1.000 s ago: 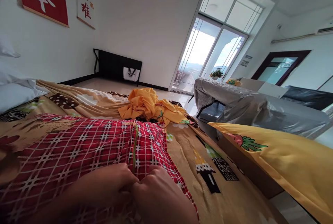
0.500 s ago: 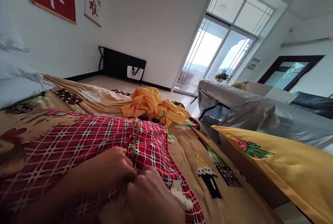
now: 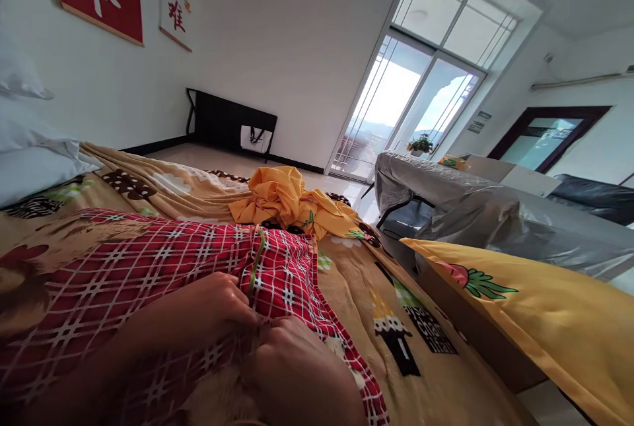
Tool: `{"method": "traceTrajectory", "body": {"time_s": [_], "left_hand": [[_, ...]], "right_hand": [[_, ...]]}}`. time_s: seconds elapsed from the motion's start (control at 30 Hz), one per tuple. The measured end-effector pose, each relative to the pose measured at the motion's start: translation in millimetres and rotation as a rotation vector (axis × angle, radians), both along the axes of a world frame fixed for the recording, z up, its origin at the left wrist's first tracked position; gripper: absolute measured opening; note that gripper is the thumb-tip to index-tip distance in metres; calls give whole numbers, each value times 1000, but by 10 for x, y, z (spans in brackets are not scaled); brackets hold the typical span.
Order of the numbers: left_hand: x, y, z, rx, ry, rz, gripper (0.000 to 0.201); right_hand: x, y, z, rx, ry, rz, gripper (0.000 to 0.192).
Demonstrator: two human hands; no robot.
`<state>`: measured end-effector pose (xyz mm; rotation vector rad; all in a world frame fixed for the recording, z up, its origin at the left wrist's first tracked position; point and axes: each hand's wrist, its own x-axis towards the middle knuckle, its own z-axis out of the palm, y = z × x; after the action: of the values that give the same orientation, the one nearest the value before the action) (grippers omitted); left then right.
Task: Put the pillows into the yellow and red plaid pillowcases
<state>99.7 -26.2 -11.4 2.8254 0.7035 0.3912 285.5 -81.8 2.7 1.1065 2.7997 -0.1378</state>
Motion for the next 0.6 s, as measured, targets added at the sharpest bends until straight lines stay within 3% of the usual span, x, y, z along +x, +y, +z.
{"method": "traceTrajectory", "body": {"time_s": [0.2, 0.4, 0.6], "left_hand": [[-37, 202, -87, -15, -195, 435, 32], [-25, 360, -161, 74, -202, 547, 33], [-19, 439, -292, 41, -120, 635, 37]], "right_hand": [[190, 21, 30, 52, 162, -209, 21], [165, 159, 53, 188, 271, -335, 28], [-7, 267, 25, 297, 228, -519, 38]]}}
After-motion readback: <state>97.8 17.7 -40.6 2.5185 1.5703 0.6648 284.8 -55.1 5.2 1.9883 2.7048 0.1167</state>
